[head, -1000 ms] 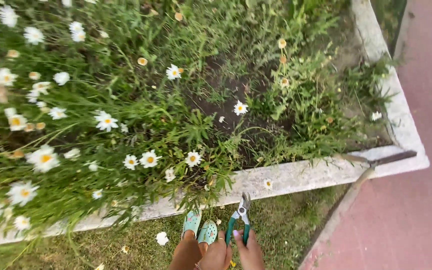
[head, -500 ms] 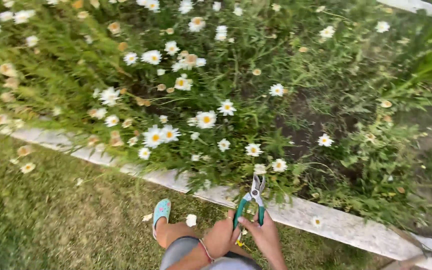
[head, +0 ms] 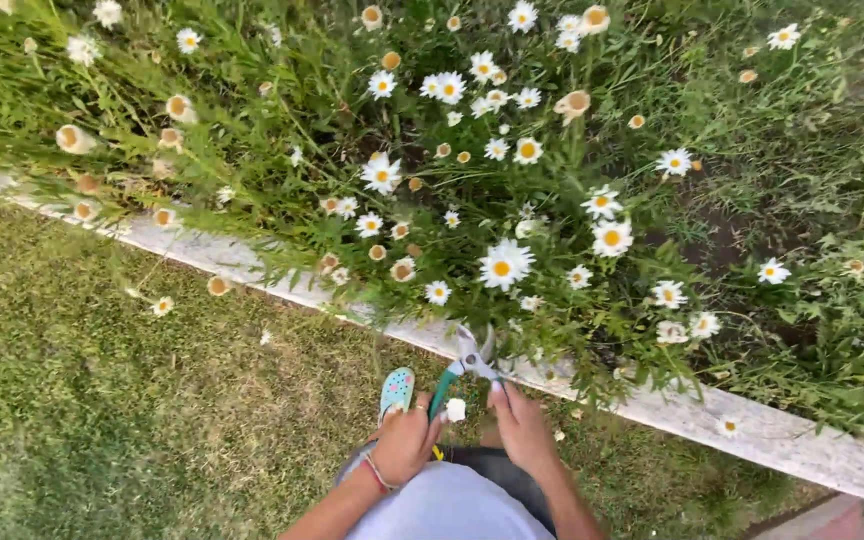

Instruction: Pruning dead or overgrown daisy stems in a garden bed using hand shears.

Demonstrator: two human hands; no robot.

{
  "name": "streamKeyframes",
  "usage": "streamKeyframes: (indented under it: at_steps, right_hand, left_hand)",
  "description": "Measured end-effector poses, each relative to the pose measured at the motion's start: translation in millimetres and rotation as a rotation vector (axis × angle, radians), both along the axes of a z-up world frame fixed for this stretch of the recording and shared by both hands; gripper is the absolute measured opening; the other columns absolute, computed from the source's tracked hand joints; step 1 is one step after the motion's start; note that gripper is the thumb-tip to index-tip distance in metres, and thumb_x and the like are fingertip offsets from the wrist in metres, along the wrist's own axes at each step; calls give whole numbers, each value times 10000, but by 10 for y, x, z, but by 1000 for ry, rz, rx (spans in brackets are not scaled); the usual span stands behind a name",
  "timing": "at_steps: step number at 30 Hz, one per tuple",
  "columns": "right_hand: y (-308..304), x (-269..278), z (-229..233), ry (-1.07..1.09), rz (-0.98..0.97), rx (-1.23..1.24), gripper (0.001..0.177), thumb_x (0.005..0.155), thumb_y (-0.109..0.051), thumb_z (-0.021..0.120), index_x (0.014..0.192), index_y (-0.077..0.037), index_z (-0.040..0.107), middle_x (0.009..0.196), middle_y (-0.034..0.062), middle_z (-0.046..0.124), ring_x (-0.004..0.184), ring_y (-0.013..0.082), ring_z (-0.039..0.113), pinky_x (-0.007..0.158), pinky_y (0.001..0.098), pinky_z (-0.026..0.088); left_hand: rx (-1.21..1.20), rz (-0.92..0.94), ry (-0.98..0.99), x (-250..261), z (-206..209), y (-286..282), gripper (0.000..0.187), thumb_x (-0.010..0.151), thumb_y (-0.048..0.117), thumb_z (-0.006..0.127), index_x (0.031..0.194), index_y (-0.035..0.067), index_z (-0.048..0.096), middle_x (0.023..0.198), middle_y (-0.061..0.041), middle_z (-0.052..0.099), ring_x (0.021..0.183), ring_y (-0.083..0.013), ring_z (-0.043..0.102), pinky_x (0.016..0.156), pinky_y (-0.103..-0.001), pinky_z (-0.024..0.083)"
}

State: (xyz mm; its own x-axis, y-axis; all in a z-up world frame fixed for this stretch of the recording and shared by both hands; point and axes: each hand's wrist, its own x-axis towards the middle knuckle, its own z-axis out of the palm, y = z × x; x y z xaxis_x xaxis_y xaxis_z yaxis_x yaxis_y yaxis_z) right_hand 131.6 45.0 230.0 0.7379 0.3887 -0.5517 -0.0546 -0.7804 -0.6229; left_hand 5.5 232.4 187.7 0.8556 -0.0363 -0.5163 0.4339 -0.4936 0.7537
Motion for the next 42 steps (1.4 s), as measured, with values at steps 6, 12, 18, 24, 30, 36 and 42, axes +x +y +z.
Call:
streamKeyframes:
  at_steps: [6, 12, 18, 24, 30, 36, 42]
  right_hand:
    - [930, 116, 146, 121, 63, -150, 500, 1117, -408, 278, 1065, -154, 705, 966, 62, 725, 935, 232, 682, 861, 377, 467]
    - [1363, 436, -394, 122, 64, -103, 547, 1136, -392, 259, 1257, -64, 680, 1096, 222, 732, 1124, 322, 706, 1032, 531, 502]
    - [1785, 325, 180, 170, 52, -136, 605, 1118, -401, 219, 1425, 3, 550, 1379, 260, 596, 1376, 430, 514, 1146, 568, 369]
    - [1390, 448, 210, 144, 99, -119, 521, 1115, -342, 296, 1158, -33, 713, 1205, 247, 716, 1262, 456, 630, 1073, 568, 474]
    - [1581, 587, -30, 51, 323, -175, 524, 1106, -353, 314, 1125, -2, 703, 1030, 292, 739, 1033, 469, 727, 858, 552, 581]
    - [2004, 936, -516, 20, 386, -213, 535, 1115, -265, 294, 1250, 105, 656, 862, 238, 727, 756, 353, 733, 666, 457, 595]
    - [2461, 1065, -855, 3, 315, -262, 507, 1110, -208, 312, 1288, 142, 634, 778, 224, 713, 672, 324, 711, 620, 438, 594]
  left_hand:
    - [-30, 295, -124, -171, -554, 461, 526, 1095, 389, 369, 1469, 21, 383, 795, -173, 700, 696, -419, 681, 620, -533, 484]
    - [-171, 446, 81, 353, -979, 766, 484, 1148, 417, 301, 1344, 39, 532, 917, -182, 742, 866, -318, 744, 740, -451, 581]
    - [-75, 604, 79, 782, -707, 325, 565, 1113, 370, 261, 1431, -72, 414, 946, -284, 728, 933, -466, 747, 771, -590, 580]
    - [16, 428, 108, 287, -988, 536, 457, 1125, 346, 318, 1393, -7, 431, 1025, -342, 715, 1052, -535, 709, 887, -656, 577]
    - [40, 310, 283, 333, -1231, 561, 492, 1092, 521, 233, 1395, 169, 395, 1127, -184, 756, 1151, -364, 732, 962, -547, 582]
    - [-119, 528, 75, 610, -1545, 841, 464, 1123, 397, 320, 986, 54, 601, 712, -182, 742, 772, -402, 769, 699, -505, 579]
    - [-113, 438, 119, 1044, -1881, 1085, 520, 1116, 468, 306, 1097, 24, 576, 853, -240, 753, 928, -478, 751, 763, -593, 558]
